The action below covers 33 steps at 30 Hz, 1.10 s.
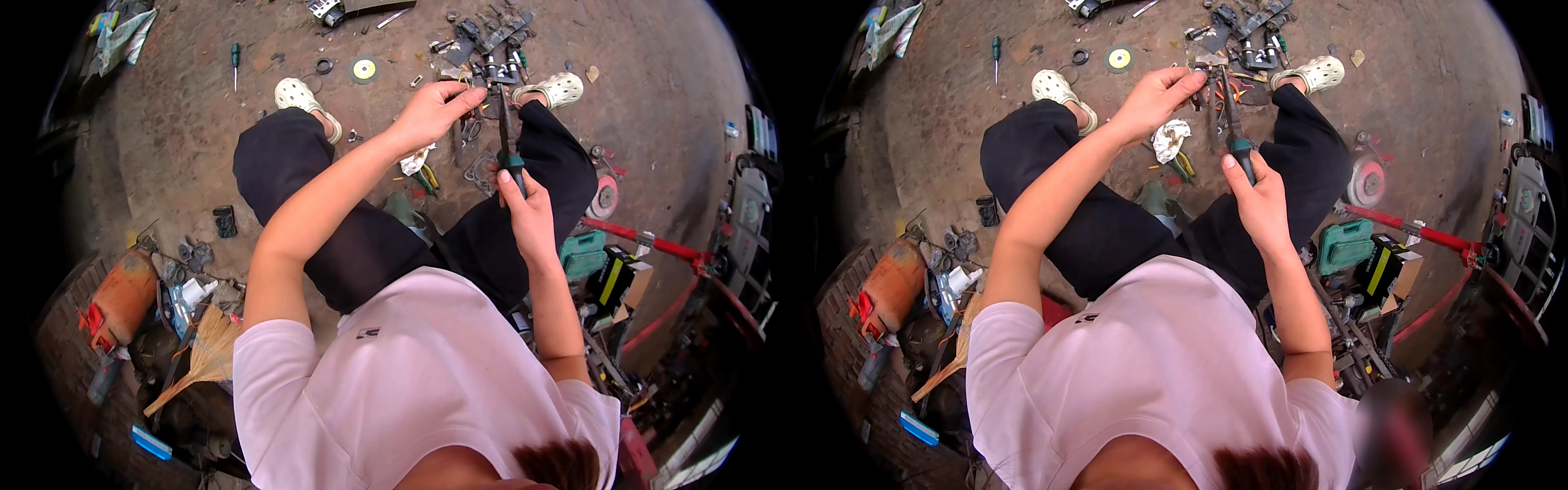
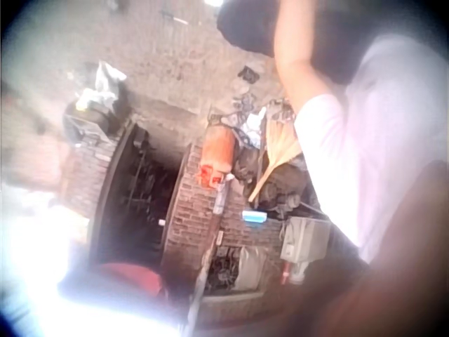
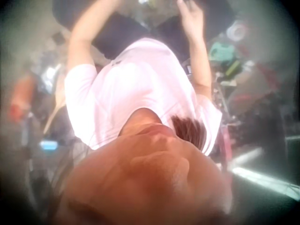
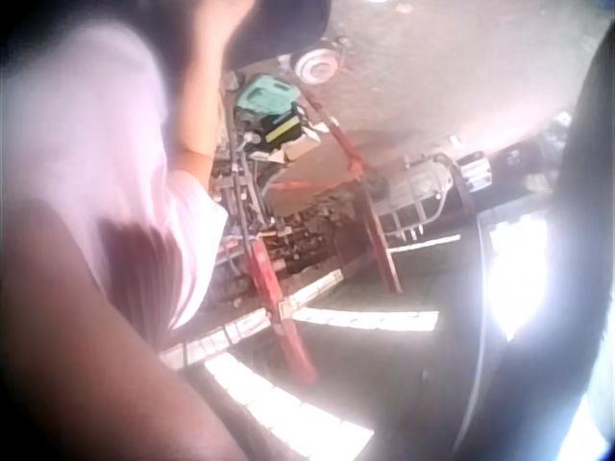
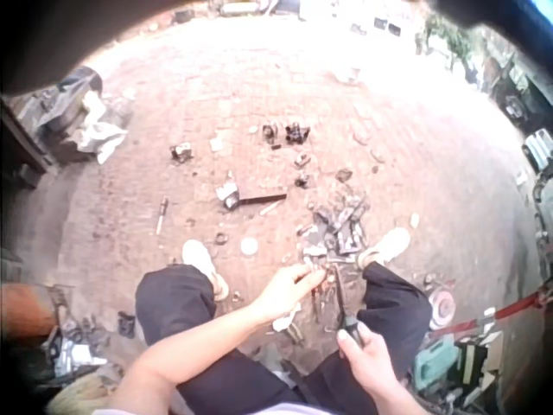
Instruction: The person sits on the ground and uses pliers to strip and cut wires on a small electronic component. They also use a sanding block to smooth a metal piece and continue manipulating the wires and component throughout the clip.
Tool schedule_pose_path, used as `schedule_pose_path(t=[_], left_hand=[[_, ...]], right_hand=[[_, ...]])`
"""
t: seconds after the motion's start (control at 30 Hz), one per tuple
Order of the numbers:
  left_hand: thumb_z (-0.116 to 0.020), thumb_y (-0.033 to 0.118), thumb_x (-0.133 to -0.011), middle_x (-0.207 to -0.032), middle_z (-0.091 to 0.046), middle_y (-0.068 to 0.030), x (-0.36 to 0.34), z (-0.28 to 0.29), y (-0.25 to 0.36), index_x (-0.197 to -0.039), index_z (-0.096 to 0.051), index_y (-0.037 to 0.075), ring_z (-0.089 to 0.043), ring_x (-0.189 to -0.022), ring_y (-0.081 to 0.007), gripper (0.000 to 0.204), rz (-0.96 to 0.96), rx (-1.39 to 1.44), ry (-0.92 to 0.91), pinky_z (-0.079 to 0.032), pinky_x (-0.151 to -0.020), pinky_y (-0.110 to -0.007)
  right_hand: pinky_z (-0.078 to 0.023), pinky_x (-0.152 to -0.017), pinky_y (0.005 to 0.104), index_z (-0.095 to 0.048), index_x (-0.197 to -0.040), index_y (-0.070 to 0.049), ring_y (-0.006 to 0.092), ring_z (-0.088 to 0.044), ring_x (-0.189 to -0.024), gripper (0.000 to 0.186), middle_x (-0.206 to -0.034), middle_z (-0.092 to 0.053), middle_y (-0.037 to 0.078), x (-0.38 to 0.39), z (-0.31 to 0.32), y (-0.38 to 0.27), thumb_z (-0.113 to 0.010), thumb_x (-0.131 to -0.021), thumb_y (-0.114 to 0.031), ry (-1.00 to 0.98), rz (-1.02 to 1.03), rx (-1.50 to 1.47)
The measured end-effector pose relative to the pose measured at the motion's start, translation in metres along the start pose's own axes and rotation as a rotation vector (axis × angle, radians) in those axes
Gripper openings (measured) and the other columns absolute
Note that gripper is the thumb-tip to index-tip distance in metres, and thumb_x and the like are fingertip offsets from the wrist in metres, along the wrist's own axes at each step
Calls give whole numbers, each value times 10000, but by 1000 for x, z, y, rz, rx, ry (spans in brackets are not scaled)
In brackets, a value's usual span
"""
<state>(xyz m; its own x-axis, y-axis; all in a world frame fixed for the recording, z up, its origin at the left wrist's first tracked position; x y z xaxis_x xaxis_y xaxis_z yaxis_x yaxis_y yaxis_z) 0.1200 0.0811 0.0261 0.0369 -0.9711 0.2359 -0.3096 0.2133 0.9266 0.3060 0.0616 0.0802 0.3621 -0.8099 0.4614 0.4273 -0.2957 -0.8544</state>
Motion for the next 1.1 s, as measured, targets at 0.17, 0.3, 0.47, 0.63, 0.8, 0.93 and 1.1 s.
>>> schedule_pose_path(t=[0.17, 0.3, 0.47, 0.63, 0.8, 0.93, 1.1], left_hand=[[-580, 359, -929, -763, -572, 25, -2, 7, -5, -905, -655, 3, -470, -706, -57, 364, -73, -26, 57, -384, -641, -237], [-638, 358, -889, -779, -594, 15, 2, 9, -3, -889, -662, -11, -492, -725, -64, 371, -23, -82, 100, -401, -639, -256], [-709, 355, -826, -736, -568, -7, 5, 16, 7, -865, -663, -17, -504, -714, -75, 376, -92, -383, 140, -401, -597, -263], [-695, 337, -828, -757, -572, -75, 2, 19, 9, -872, -655, -25, -559, -730, -142, 367, -198, -453, 99, -442, -643, -287], [-597, 250, -921, -931, -590, -22, 2, 15, 5, -1057, -623, 3, -550, -889, -103, 283, -208, -182, -35, -445, -782, -265], [-539, 203, -952, -1004, -575, -4, 7, 12, 6, -1110, -597, 11, -535, -984, -109, 255, -204, -11, -114, -416, -877, -255], [-537, 203, -946, -985, -546, 6, 12, 13, 22, -1047, -607, 0, -524, -918, -120, 237, -310, -236, -55, -394, -862, -257]], right_hand=[[-346, -563, 226, -620, -866, -3, 55, -410, -610, 334, -644, -468, -31, -12, -14, 2, -601, -917, -333, 18, 65, 46], [-371, -571, 244, -616, -844, 9, 74, -444, -613, 341, -650, -493, -3, -17, -15, -3, -609, -910, -326, 7, 64, 130], [-386, -575, 262, -612, -800, 23, 92, -474, -605, 355, -659, -506, 24, -23, -20, -3, -619, -901, -318, -24, 121, 180], [-404, -607, 288, -622, -797, 34, 165, -518, -689, 296, -778, -527, 85, -24, -20, -7, -666, -860, -252, -7, 184, 323], [-425, -685, 348, -635, -793, 27, 303, -550, -835, 176, -960, -549, 160, -13, -16, -41, -711, -772, -130, 195, 531, 625], [-368, -861, 406, -640, -851, 4, 315, -498, -1010, 164, -1060, -546, 151, -8, -17, -62, -708, -746, -101, 210, 633, 858], [-408, -804, 380, -624, -869, 15, 332, -538, -943, 149, -1057, -567, 162, -17, -12, -47, -679, -781, -92, 162, 622, 774]])
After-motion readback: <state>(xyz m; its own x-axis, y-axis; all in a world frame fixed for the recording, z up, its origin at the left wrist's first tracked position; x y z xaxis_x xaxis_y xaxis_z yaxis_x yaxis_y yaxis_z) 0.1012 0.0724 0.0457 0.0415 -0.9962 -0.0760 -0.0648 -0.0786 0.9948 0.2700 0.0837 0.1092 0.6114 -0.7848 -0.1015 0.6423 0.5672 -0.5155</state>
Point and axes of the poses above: each hand's wrist, its own x-axis away from the middle knuckle, its own z-axis out of the back of the hand, y = z × x, the point moved 5 cm from there along -x, towards the middle knuckle
